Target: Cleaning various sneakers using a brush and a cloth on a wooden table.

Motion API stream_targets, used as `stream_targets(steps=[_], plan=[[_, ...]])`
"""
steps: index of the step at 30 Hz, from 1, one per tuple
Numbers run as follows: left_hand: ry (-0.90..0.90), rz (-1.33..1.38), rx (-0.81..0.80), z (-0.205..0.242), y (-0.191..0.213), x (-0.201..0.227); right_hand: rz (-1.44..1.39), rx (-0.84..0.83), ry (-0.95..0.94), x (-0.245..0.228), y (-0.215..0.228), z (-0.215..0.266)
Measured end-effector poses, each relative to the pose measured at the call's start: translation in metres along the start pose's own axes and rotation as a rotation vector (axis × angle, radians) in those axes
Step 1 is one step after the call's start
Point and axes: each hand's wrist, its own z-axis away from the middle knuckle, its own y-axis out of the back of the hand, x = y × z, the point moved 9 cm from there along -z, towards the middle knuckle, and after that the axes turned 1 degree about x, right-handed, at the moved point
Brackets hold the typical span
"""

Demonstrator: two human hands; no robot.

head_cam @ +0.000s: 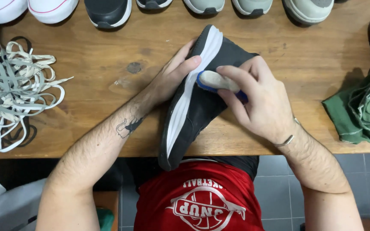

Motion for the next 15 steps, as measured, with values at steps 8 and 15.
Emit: stream_targets(steps=[8,15], plan=[[-0.110,0.165,0.111,-0.010,0.022,-0.016,-0.043,-0.079,0.115,-0.005,-0.004,0.005],[-0.379,0.304,0.399,-0.019,0.087,-0.027,0.102,-0.070,0.113,0.016,0.004,-0.003]])
